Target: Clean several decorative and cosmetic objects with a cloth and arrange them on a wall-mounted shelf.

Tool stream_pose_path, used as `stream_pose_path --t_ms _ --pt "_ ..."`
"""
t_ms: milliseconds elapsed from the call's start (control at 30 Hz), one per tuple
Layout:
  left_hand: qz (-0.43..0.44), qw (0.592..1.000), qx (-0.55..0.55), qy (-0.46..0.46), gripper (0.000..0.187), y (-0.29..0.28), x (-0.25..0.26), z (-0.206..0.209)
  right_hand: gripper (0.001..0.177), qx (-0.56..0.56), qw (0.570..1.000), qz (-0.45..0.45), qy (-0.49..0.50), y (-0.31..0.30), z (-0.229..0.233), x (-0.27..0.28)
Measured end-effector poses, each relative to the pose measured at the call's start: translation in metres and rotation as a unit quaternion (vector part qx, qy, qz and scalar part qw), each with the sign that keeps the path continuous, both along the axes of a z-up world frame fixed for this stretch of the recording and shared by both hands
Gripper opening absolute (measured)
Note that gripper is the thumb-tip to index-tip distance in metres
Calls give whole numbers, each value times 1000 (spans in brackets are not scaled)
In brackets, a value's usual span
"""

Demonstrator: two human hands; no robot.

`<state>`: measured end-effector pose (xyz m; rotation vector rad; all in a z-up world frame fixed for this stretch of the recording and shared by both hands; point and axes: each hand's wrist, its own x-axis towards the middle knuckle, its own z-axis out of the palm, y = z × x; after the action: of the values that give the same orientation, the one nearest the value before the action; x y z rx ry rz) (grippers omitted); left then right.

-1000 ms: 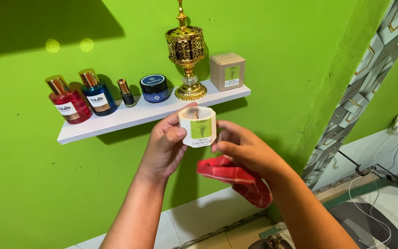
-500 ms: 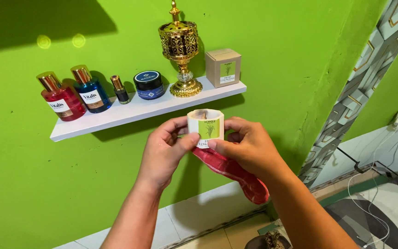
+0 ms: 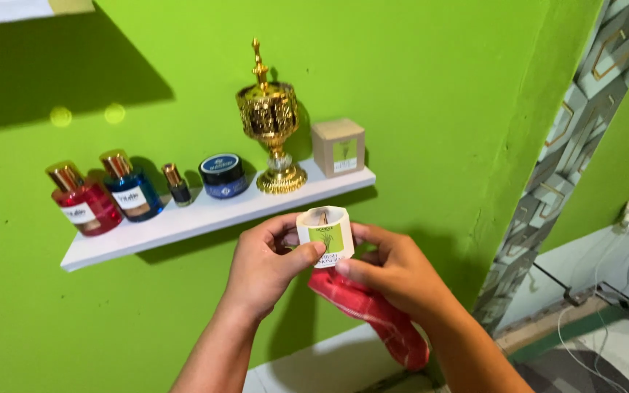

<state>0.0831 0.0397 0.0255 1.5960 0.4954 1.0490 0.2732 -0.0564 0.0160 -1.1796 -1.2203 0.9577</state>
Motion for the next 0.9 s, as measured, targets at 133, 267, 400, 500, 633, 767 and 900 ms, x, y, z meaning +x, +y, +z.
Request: stream_pose_path --t_ms 133,267,400,500,633,767,900 --pt "37 998 43 -41 45 21 24 26 62 3 997 44 61 8 -26 26" --pt "114 985 119 -45 49 29 65 74 58 -41 994 62 82 18 -60 40" --pt "142 983 115 -30 52 35 95 72 50 -84 989 12 120 24 -53 57" --pt "92 989 94 -66 51 44 101 56 46 -27 995 -23 90 28 -34 91" --pt "19 987 42 -151 49 43 100 36 33 51 995 -74 31 39 -15 111" --pt "-8 976 1 -219 50 18 106 15 40 13 977 -113 181 66 -21 82" --pt "28 972 -12 -235 55 -3 115 -1 64 135 919 52 368 80 -47 40"
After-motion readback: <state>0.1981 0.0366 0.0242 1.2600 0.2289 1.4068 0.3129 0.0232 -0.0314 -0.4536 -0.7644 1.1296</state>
